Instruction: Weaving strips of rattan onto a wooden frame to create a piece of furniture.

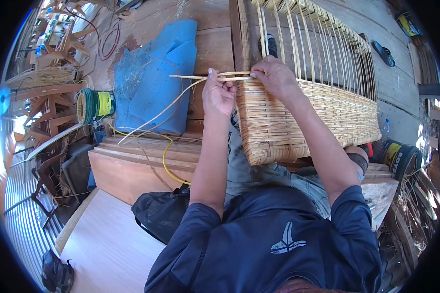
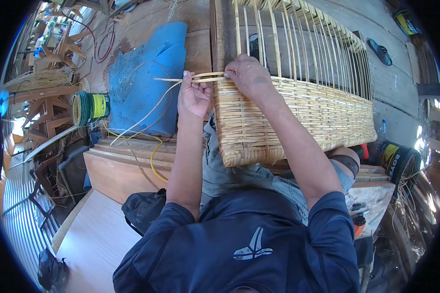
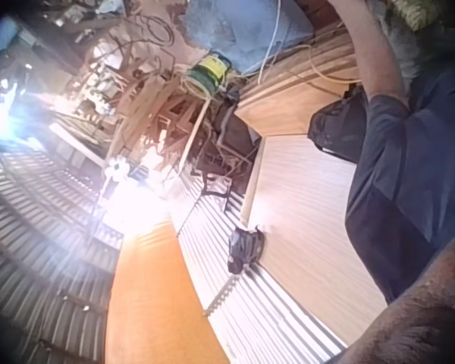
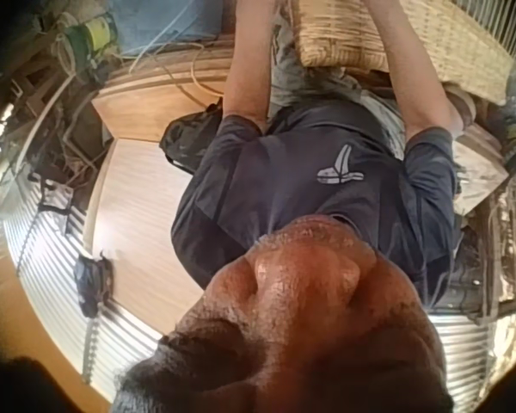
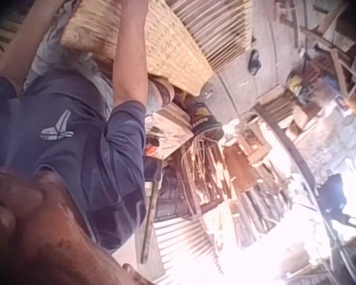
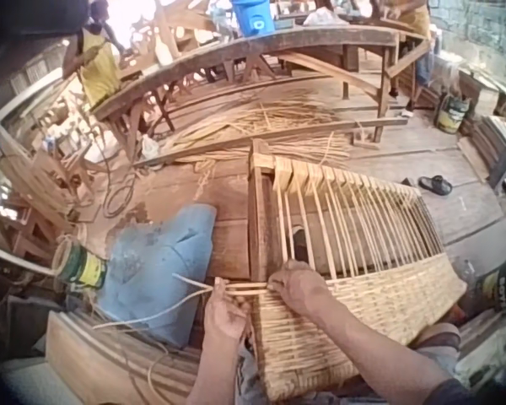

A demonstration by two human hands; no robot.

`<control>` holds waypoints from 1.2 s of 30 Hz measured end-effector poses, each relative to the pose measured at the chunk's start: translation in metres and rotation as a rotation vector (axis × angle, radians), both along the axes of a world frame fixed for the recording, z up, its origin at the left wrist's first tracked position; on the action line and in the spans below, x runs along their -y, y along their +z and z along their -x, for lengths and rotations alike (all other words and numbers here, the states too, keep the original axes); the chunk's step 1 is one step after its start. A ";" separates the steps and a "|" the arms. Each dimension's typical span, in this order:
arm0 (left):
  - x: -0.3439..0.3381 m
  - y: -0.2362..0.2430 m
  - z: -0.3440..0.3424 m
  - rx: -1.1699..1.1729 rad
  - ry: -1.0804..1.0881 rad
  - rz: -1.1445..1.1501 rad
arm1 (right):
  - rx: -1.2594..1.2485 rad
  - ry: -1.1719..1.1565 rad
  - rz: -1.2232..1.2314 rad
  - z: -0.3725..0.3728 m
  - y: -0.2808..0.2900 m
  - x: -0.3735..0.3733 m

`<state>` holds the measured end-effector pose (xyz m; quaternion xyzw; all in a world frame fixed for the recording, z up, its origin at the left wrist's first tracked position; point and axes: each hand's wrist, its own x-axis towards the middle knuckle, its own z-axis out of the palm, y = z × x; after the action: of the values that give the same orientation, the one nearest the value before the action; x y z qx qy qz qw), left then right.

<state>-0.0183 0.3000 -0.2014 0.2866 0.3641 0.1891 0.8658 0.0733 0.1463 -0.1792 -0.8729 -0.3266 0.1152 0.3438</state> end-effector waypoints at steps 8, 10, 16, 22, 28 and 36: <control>-0.076 0.015 0.035 0.377 0.114 0.101 | 0.024 -0.023 0.003 0.000 0.002 -0.005; -0.103 0.029 0.042 0.347 0.122 -0.050 | 0.001 -0.034 0.009 -0.003 0.002 -0.004; -0.118 0.086 0.043 0.274 0.114 -0.411 | -0.024 -0.013 0.005 -0.008 -0.006 -0.003; -0.090 0.024 0.027 0.197 0.175 -0.121 | -0.083 -0.007 -0.019 -0.007 0.000 -0.009; 0.002 0.002 0.012 -0.076 -0.289 -0.282 | -0.069 -0.013 0.106 -0.011 0.004 -0.014; -0.003 0.000 0.007 0.035 -0.320 -0.030 | -0.129 0.028 0.101 -0.015 0.012 -0.009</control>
<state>-0.0257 0.3032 -0.2009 0.3505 0.2961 0.0591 0.8866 0.0883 0.1556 -0.1671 -0.8752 -0.3098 0.1921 0.3181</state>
